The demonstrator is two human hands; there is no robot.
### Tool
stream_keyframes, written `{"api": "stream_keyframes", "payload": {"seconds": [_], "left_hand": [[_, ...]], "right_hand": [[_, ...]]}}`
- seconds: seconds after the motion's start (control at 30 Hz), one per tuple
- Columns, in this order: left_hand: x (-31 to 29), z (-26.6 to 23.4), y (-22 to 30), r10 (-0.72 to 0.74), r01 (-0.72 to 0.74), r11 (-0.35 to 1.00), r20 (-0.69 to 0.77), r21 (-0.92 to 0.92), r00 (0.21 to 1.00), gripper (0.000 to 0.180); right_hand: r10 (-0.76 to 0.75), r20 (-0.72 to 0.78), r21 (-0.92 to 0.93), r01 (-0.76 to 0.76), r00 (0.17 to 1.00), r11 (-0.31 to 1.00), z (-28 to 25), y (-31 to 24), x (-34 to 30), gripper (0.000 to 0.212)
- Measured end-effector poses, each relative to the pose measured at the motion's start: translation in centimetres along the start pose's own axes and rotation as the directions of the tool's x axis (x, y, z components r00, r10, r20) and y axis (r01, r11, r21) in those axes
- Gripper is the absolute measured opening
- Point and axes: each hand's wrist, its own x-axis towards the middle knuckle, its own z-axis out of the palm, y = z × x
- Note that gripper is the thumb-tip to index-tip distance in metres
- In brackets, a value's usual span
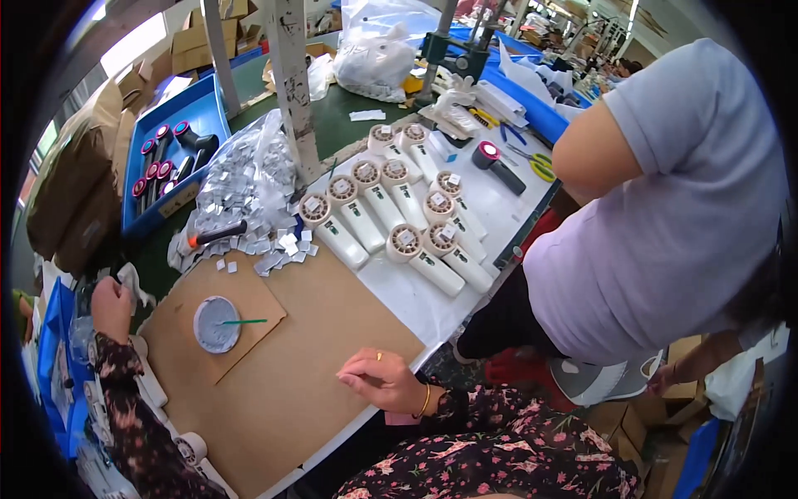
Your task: The person wipes a handheld fan with a cloth, applies adhesive to several fans using a stick, and presses small square plates onto the adhesive by hand.
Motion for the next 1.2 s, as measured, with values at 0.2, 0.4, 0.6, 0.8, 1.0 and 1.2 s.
{"api": "stream_keyframes", "payload": {"seconds": [0.2, 0.4, 0.6, 0.8, 1.0, 1.2], "left_hand": [[-8.0, -18.1, 23.7, 0.155, -0.159, 0.898, -0.044, -0.410, 0.987, 0.013], [-19.2, -23.5, 35.4, 0.444, -0.274, 0.642, 0.056, -0.716, 0.894, 0.012], [-24.0, -21.9, 39.5, 0.336, -0.204, 0.351, -0.081, -0.914, 0.939, 0.010], [-27.8, -16.3, 43.2, 0.117, 0.119, -0.193, 0.097, -0.974, 0.988, 0.018], [-29.2, -12.0, 42.3, 0.242, -0.010, 0.038, -0.001, -0.999, 0.970, 0.036], [-29.1, -11.7, 43.5, 0.059, -0.054, 0.201, -0.043, -0.978, 0.997, 0.018]], "right_hand": [[-0.201, -0.047, 0.018, 0.202, 0.978, 0.979, 0.5, -4.7, 1.5, 0.015], [-0.410, -0.105, -0.151, 0.393, 0.906, 0.907, -0.5, -11.6, 2.6, 0.022], [-0.219, -0.220, 0.022, 0.229, 0.951, 0.973, -3.1, -12.3, -0.9, 0.027], [-0.167, -0.240, 0.011, 0.175, 0.956, 0.985, -5.2, -10.0, -3.5, 0.023], [0.170, -0.143, 0.222, -0.136, 0.975, 0.966, -6.2, -9.4, -5.5, 0.022], [0.459, -0.019, 0.382, -0.418, 0.888, 0.824, -5.3, -10.3, -5.4, 0.026]]}}
